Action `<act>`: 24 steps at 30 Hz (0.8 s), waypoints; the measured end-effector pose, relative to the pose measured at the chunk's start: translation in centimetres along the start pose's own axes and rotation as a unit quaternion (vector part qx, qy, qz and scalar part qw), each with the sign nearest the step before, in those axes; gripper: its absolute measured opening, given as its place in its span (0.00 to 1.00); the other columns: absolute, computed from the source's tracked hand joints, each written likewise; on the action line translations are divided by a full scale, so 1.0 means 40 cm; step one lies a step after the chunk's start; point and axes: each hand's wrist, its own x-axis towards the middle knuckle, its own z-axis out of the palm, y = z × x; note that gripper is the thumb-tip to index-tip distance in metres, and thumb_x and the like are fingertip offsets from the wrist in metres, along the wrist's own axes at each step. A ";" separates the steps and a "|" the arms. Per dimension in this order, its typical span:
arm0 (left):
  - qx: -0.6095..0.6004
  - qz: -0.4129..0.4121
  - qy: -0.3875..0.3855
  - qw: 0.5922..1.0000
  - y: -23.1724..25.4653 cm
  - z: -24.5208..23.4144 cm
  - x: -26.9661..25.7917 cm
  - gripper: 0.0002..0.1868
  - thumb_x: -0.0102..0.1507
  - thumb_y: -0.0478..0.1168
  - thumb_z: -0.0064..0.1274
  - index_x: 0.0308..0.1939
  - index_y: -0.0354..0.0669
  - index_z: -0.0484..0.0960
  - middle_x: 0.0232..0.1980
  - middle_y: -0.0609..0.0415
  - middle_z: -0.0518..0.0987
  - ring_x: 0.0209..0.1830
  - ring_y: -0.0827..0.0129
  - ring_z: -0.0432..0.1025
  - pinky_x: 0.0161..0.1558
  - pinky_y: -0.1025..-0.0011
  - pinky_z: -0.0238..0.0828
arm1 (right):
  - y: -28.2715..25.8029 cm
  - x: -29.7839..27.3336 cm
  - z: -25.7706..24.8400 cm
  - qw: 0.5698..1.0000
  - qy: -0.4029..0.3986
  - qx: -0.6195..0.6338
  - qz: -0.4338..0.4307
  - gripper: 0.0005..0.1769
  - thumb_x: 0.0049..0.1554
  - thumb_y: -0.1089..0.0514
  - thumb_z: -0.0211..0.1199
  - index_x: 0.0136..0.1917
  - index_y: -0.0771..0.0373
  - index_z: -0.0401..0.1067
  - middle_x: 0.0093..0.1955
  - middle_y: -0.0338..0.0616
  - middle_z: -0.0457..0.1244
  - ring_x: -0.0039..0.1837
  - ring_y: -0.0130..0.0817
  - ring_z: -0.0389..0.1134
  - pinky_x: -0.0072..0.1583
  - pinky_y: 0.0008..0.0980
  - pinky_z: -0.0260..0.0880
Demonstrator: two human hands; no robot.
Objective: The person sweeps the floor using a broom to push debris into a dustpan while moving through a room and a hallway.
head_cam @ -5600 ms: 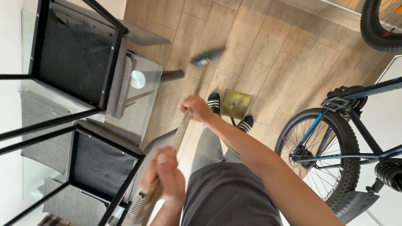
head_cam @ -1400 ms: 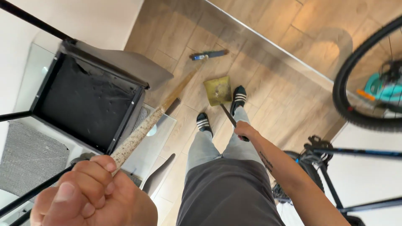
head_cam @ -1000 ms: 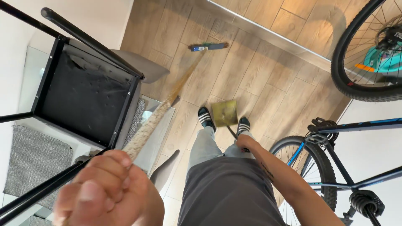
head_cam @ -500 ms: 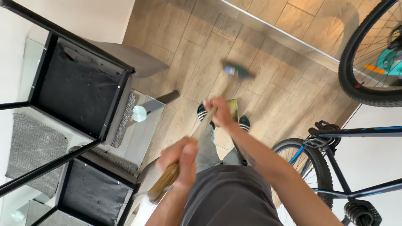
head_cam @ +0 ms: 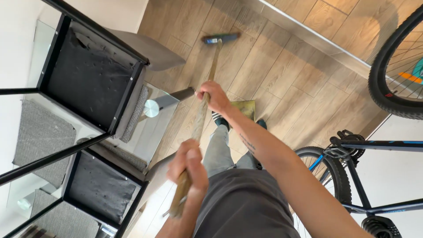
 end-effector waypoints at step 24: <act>-0.305 0.269 -0.150 0.901 0.002 0.156 0.023 0.13 0.65 0.23 0.46 0.26 0.35 0.67 0.29 0.48 0.74 0.27 0.60 0.73 0.34 0.63 0.71 | 0.142 -0.243 -0.173 0.916 0.216 0.301 0.157 0.12 0.53 0.61 0.66 0.30 0.61 0.67 0.30 0.46 0.59 0.34 0.40 0.62 0.39 0.38 0.60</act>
